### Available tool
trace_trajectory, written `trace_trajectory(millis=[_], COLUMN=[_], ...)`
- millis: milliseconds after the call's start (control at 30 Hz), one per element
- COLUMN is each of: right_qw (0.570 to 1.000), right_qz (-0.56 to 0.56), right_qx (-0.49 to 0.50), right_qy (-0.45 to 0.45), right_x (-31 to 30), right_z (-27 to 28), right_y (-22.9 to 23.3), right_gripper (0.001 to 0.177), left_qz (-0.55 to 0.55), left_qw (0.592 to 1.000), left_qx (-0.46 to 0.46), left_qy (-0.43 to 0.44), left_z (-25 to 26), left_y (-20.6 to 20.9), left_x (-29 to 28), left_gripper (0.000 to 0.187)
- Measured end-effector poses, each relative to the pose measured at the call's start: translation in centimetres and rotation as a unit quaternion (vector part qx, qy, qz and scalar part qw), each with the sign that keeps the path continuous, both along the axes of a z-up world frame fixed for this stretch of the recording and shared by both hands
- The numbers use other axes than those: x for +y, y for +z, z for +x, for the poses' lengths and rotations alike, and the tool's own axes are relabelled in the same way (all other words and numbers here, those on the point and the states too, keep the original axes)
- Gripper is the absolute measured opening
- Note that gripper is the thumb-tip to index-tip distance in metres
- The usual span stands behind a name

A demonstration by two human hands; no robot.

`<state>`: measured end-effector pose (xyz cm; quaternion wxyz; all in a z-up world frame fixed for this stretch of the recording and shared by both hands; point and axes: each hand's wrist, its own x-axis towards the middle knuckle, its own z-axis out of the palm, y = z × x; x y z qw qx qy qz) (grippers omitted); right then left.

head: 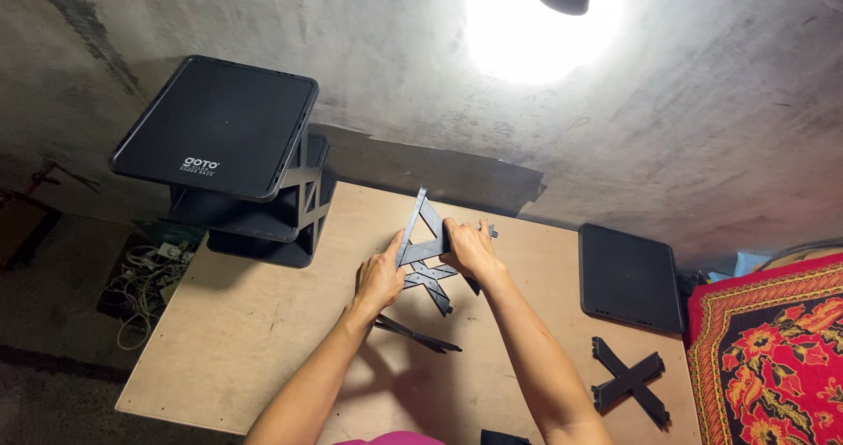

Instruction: The person assembles a black plastic shoe rack on a wooden table. They repeatedly attach and detach X-shaped support pieces and flat trays, stacking trays on the side and reconfiguring the frame multiple times.

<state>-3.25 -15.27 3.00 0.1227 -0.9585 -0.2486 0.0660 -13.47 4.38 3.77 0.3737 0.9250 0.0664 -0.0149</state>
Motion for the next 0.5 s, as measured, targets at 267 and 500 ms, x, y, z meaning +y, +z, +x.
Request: trace_trajectory(millis=[267, 500], right_qw=[1.0, 0.999], right_qz=[0.014, -0.004], right_qx=[-0.015, -0.042], right_qy=[0.004, -0.02], right_x=[0.1, 1.4], right_z=[-1.4, -0.7], right_y=[2.9, 1.9], right_gripper=[0.101, 0.084], left_qz=[-0.15, -0.081], left_qw=[0.989, 0.992], left_qx=[-0.009, 0.097], left_qy=[0.006, -0.03], left_z=[7.6, 15.2], left_y=[-5.9, -8.5], left_x=[1.8, 0.5], left_gripper=[0.092, 0.098])
